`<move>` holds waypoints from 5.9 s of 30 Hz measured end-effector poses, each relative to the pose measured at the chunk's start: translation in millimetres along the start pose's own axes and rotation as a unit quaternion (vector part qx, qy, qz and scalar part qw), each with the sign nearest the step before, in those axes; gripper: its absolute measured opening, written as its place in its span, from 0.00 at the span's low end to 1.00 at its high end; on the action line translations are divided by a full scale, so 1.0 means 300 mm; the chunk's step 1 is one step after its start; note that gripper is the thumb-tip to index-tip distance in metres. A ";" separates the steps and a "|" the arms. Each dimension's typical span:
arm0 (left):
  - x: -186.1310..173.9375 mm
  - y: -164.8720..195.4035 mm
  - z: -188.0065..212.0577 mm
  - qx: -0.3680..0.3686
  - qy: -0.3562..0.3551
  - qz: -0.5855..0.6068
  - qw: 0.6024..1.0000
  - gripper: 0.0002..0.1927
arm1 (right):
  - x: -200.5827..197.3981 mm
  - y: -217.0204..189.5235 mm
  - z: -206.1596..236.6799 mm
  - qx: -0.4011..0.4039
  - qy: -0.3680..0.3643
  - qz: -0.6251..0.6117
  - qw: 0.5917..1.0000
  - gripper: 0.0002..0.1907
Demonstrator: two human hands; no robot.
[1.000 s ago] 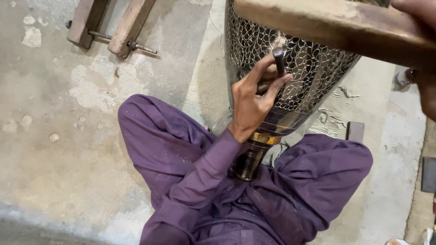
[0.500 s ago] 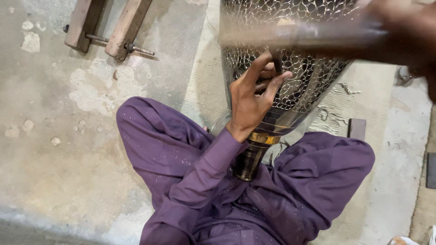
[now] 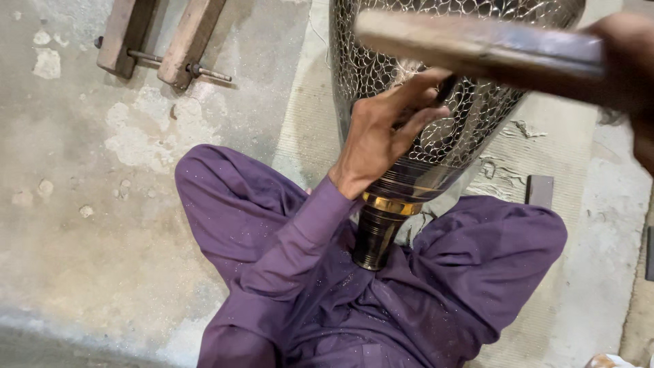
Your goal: The person sits cross-legged on the floor with a large patterned metal vase held between their legs. They hold a chisel against the vase surface and strike it with a wooden mallet, repeatedly repositioning the chisel to carve the decorative pattern across the vessel.
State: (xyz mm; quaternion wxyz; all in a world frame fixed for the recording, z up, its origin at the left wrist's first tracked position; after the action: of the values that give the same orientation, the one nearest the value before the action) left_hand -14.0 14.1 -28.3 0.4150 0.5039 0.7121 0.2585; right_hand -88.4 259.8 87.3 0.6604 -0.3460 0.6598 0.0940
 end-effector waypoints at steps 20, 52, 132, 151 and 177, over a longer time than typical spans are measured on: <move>-0.034 0.029 -0.130 0.113 -0.194 -0.026 0.974 0.26 | 0.050 -0.057 0.284 0.093 0.057 -0.040 0.993 0.29; -0.016 0.048 -0.189 0.126 -0.248 -0.040 0.960 0.27 | 0.250 0.025 0.512 0.122 0.130 0.022 0.984 0.21; -0.038 0.044 -0.118 0.085 -0.162 -0.054 0.982 0.29 | 0.025 -0.045 0.245 -0.009 0.071 0.119 0.990 0.23; -0.114 -0.026 -0.044 -0.017 -0.021 0.069 0.997 0.24 | 0.069 -0.009 0.326 0.003 0.063 -0.008 0.998 0.39; -0.014 0.010 0.030 -0.051 0.109 0.069 0.990 0.27 | -0.103 -0.221 -0.064 -0.156 0.014 0.191 0.969 0.38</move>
State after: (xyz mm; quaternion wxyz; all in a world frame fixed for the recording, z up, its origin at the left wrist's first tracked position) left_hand -4.2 10.9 -29.2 0.3416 0.4985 0.7026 0.3759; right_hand -68.8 209.7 140.3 0.5589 -0.3133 0.6999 0.3156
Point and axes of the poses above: each hand's wrist, its own z-axis away from the middle knuckle, its own x-axis out of the palm, y = z × x, the point moved 4 cm from there along -z, towards the middle knuckle, and after that the axes turned 5 degrees about -y, right-handed, at the moved point
